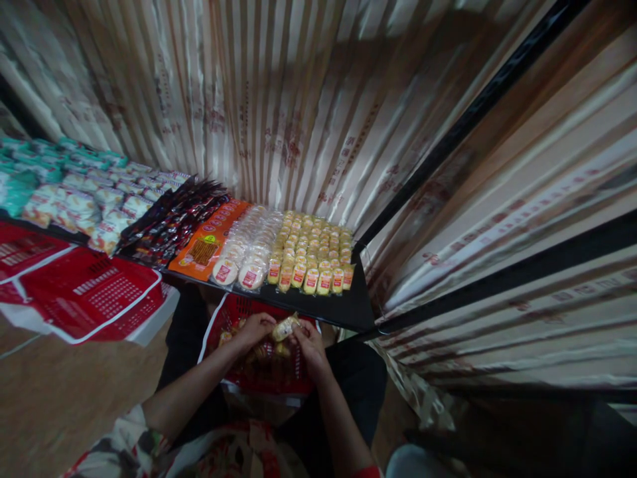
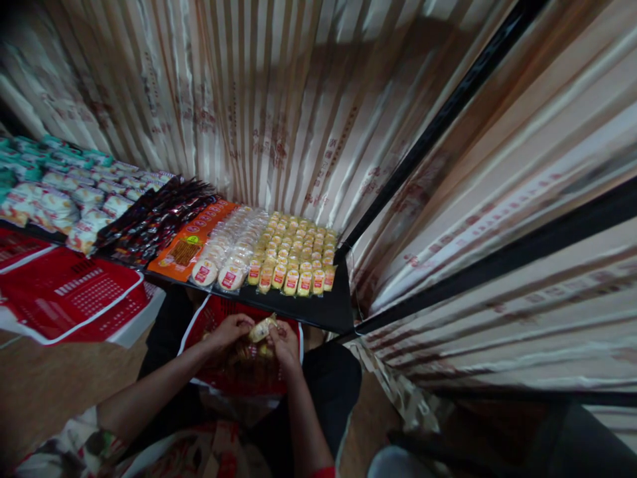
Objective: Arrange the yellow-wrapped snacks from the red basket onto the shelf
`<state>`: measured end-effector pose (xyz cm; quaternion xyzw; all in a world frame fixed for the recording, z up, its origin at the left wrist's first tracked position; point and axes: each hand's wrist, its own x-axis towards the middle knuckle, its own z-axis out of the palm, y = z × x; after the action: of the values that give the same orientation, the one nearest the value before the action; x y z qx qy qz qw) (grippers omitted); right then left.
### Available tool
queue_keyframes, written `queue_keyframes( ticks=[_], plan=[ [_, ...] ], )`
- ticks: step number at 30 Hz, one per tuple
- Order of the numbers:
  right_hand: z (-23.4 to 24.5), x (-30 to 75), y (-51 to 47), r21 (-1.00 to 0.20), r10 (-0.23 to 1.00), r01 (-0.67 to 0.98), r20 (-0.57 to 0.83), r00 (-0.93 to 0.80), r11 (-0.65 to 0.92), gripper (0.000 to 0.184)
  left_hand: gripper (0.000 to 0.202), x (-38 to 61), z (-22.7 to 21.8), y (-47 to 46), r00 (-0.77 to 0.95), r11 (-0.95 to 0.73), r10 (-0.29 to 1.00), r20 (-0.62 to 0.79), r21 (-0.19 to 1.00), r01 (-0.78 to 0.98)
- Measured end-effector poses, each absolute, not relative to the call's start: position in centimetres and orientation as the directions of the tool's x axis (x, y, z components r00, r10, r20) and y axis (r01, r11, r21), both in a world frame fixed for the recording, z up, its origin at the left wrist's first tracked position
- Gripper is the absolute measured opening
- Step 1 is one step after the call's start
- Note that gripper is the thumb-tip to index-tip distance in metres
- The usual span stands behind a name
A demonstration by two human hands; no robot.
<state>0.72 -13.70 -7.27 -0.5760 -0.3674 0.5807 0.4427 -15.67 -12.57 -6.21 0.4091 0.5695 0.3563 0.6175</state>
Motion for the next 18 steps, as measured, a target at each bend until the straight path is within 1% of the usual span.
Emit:
queue_keyframes(
  ticks=[4, 11, 15, 18],
  plan=[
    [-6.9, 1.2, -13.8, -0.916, 0.920, -0.170, -0.382, 0.083, -0.364, 0.054, 0.013, -15.6, -6.6, -13.2, 0.138, 0.435, 0.894, -0.427, 0.900, -0.030],
    [-5.6, 1.6, -14.1, -0.923, 0.936, -0.215, -0.343, 0.077, -0.320, 0.051, 0.037, -15.3, -6.3, -13.9, 0.201, 0.536, 0.841, -0.502, 0.821, -0.197],
    [-4.5, 1.9, -14.2, -0.917, 0.942, -0.248, -0.333, 0.039, -0.314, 0.045, 0.045, -15.1, -5.3, -14.4, 0.279, 0.551, 0.833, -0.479, 0.770, -0.323],
    [-3.9, 2.1, -14.3, -0.908, 0.941, -0.268, -0.338, 0.016, -0.322, 0.041, 0.043, -14.8, -4.7, -14.8, 0.277, 0.532, 0.845, -0.457, 0.769, -0.355]
  ],
)
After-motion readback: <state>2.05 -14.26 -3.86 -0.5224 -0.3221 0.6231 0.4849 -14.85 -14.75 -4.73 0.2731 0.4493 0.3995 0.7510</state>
